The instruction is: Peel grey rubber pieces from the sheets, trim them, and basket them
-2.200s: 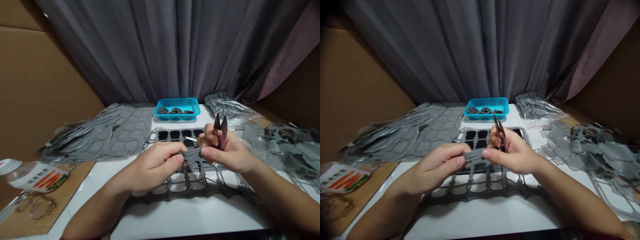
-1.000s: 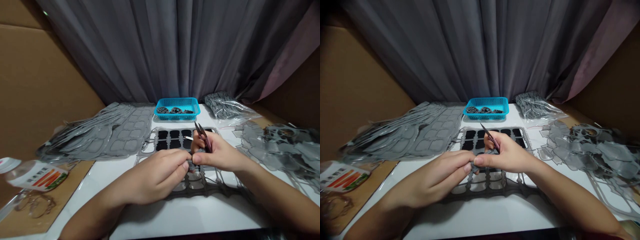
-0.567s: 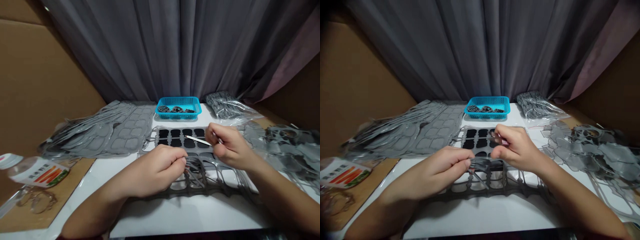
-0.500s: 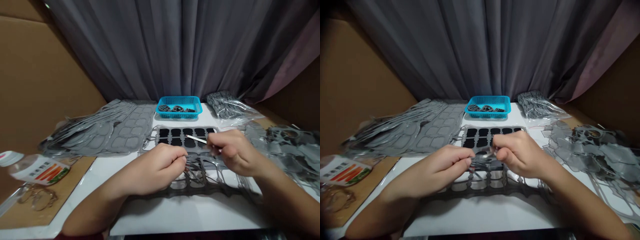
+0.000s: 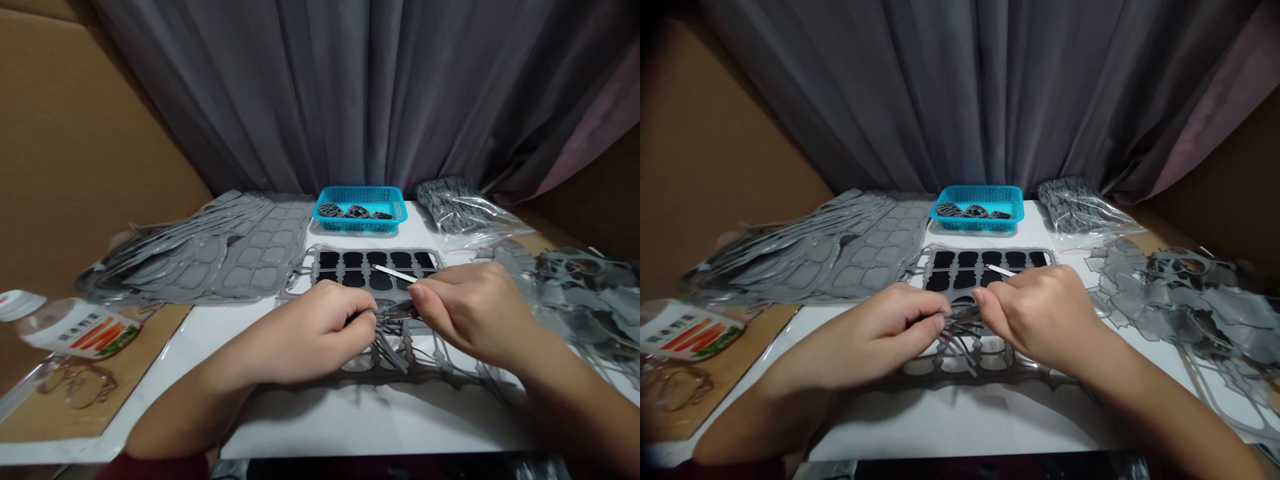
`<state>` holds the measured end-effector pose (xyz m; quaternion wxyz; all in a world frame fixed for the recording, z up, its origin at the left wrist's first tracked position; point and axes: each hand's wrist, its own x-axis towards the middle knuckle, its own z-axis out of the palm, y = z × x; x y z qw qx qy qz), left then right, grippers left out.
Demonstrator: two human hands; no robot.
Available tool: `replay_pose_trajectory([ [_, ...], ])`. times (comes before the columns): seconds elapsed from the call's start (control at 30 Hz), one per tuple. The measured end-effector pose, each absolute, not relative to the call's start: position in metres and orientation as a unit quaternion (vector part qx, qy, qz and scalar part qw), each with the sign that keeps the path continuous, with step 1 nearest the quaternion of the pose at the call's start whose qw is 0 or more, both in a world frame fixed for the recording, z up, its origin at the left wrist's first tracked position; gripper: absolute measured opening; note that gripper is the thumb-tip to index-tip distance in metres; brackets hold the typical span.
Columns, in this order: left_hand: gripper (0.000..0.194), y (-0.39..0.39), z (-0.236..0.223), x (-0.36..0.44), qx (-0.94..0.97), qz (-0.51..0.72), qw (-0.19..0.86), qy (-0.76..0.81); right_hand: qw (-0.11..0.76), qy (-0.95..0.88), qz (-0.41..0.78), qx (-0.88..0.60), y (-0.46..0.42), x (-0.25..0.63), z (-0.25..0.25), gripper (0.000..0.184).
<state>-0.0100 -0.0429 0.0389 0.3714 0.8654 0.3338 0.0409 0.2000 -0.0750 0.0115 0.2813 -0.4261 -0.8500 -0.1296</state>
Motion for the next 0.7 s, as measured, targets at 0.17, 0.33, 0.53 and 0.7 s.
replay_pose_trajectory([
  [0.17,0.024,-0.0432,0.0377,-0.0106,0.868,0.038,0.370,0.330,0.288,-0.843,-0.170,-0.421,-0.0765,0.1972,0.0120,0.049],
  [0.33,0.023,-0.0437,0.0374,-0.0106,0.868,0.040,0.369,0.331,0.285,-0.837,-0.208,-0.418,-0.0774,0.1949,0.0111,0.048],
  [0.53,0.023,-0.0434,0.0370,-0.0094,0.867,0.034,0.364,0.337,0.296,-0.817,-0.258,-0.422,-0.0795,0.1934,0.0104,0.050],
  [0.7,0.022,-0.0438,0.0365,-0.0090,0.865,0.031,0.366,0.343,0.296,-0.814,-0.268,-0.423,-0.0818,0.1927,0.0108,0.049],
])
